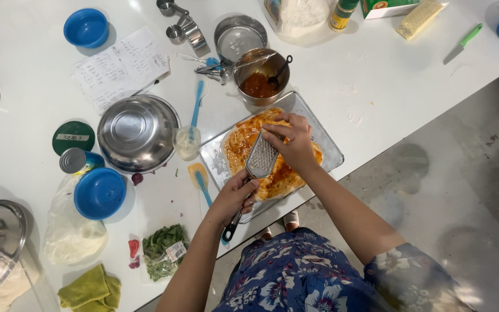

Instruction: Grating cheese over a dough base and cutting butter for pastry preparation.

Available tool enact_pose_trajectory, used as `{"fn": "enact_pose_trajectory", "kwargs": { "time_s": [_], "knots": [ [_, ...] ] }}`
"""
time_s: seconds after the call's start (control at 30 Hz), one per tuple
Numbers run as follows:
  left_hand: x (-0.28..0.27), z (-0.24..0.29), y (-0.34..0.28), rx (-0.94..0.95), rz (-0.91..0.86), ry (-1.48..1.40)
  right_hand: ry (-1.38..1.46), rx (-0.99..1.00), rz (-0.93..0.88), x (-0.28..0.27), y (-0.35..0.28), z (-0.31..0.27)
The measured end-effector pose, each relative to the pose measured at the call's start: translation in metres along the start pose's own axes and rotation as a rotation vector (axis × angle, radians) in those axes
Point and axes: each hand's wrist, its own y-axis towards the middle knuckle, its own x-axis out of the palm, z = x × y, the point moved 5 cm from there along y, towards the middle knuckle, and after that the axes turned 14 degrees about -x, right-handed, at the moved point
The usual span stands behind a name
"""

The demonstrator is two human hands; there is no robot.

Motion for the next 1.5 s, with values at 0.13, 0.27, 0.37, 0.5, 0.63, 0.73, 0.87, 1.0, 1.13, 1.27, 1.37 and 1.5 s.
{"fn": "enact_pose_trajectory", "kwargs": {
  "time_s": [0.13,0.27,0.37,0.5,0.63,0.73,0.87,1.0,1.13,1.27,1.37,1.5],
  "knots": [
    [0.001,0.010,0.002,0.035,0.004,0.036,-0.004,-0.081,0.003,-0.008,-0.002,-0.013],
    [0.013,0.031,-0.003,0.055,0.011,0.064,0.025,-0.091,0.012,-0.021,-0.002,-0.025],
    [0.020,0.037,-0.001,0.042,0.013,0.082,-0.002,-0.111,0.007,-0.032,-0.002,-0.032],
    [0.036,0.044,0.001,0.033,-0.029,0.082,-0.019,-0.131,-0.035,-0.042,-0.002,-0.024],
    [0.051,0.055,0.009,0.045,-0.059,0.166,-0.070,-0.067,0.005,-0.053,0.003,-0.003],
    [0.055,0.054,0.023,0.015,-0.093,0.143,-0.122,-0.045,0.064,-0.062,0.000,0.015],
    [0.066,0.060,0.029,0.020,-0.152,0.175,-0.151,-0.030,0.104,-0.071,0.004,0.026],
    [0.069,0.065,0.034,0.011,-0.147,0.165,-0.164,0.013,0.148,-0.078,0.010,0.040],
    [0.066,0.060,0.042,-0.006,-0.178,0.163,-0.196,0.040,0.203,-0.086,0.014,0.053],
    [0.068,0.057,0.044,-0.006,-0.175,0.200,-0.132,0.053,0.248,-0.088,0.010,0.062],
    [0.069,0.056,0.043,-0.047,-0.172,0.180,0.205,0.264,0.356,-0.085,0.004,0.077],
    [0.071,0.053,0.044,-0.061,-0.182,0.207,0.577,0.497,0.428,-0.079,-0.015,0.095]
  ]
}}
